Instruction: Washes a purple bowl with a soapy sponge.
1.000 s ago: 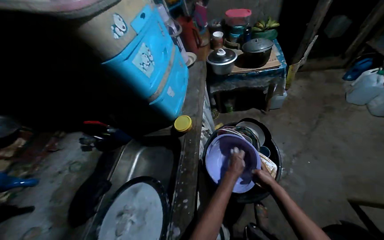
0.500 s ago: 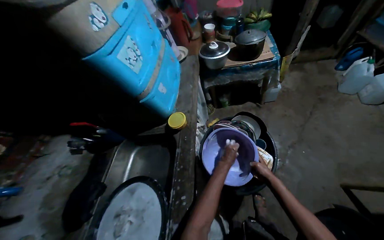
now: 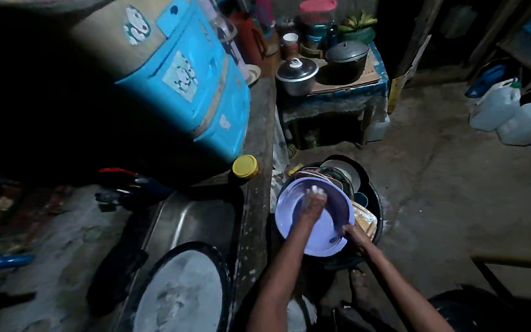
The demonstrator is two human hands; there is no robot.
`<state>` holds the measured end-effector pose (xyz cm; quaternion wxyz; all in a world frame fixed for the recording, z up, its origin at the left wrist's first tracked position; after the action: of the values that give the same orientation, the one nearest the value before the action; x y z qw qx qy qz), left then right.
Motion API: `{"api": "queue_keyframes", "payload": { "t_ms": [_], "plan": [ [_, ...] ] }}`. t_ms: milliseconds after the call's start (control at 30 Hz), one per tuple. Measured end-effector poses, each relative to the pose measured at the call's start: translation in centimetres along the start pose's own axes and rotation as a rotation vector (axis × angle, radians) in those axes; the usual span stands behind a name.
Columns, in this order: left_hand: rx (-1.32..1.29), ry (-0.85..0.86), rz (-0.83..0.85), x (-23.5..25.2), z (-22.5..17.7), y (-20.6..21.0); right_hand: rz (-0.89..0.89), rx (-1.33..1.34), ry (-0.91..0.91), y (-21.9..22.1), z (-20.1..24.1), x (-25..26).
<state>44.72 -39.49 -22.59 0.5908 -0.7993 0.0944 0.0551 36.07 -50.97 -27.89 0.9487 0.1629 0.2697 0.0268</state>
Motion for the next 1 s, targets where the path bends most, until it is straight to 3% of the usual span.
{"api": "queue_keyframes", "payload": {
  "t_ms": [133, 233, 367, 433, 533, 633, 700, 767, 867, 933, 1000],
  "plan": [
    [0.158, -0.312, 0.305, -2.9, 3.7, 1.0, -0.088, 0.079, -0.093, -1.2, 0.9, 1.2],
    [-0.165, -0.267, 0.398, -5.9, 1.4, 3.6, -0.081, 0.115, -0.136, -0.6, 0.7, 2.2],
    [-0.829, -0.102, 0.234, -4.1, -2.3, 4.6, 0.008, 0.040, -0.145, 1.1, 1.8, 2.6],
    [-0.693, 0.068, 0.262, -5.0, -3.4, 4.1, -0.032, -0.107, -0.116, 0.2, 3.7, 3.0],
    [-0.153, 0.274, 0.333, -7.5, -1.1, 3.8, -0.005, -0.174, -0.077, -1.0, 5.5, 3.4],
    [0.050, 0.142, 0.363, -6.6, 3.7, 3.1, 0.006, -0.171, -0.126, -1.2, 6.9, 3.6],
    [-0.006, 0.013, 0.390, -6.5, 3.0, 3.3, -0.022, -0.174, -0.201, -1.0, 6.9, 4.0],
    [-0.203, -0.076, 0.397, -6.9, -0.2, 3.8, -0.007, -0.206, -0.260, -0.1, 6.2, 4.5],
    [-0.402, -0.158, 0.310, -7.1, -3.7, 4.2, 0.014, -0.253, -0.230, 1.2, 4.8, 4.9],
    [-0.334, -0.008, 0.206, -7.3, -3.7, 4.7, 0.014, -0.283, -0.137, 0.5, 5.1, 5.5],
    [-0.218, 0.279, 0.049, -8.7, -2.2, 5.1, 0.038, -0.344, -0.052, -0.7, 6.3, 5.5]
  ]
}}
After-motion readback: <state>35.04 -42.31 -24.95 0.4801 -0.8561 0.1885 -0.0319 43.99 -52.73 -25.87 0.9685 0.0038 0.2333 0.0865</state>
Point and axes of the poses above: each hand's wrist, its own x-axis towards the middle knuckle, its own y-axis out of the palm, z = x × y, the point moved 10 cm from there along x, towards the middle knuckle, and after that the axes turned 6 degrees about -y, right-handed, at the moved point
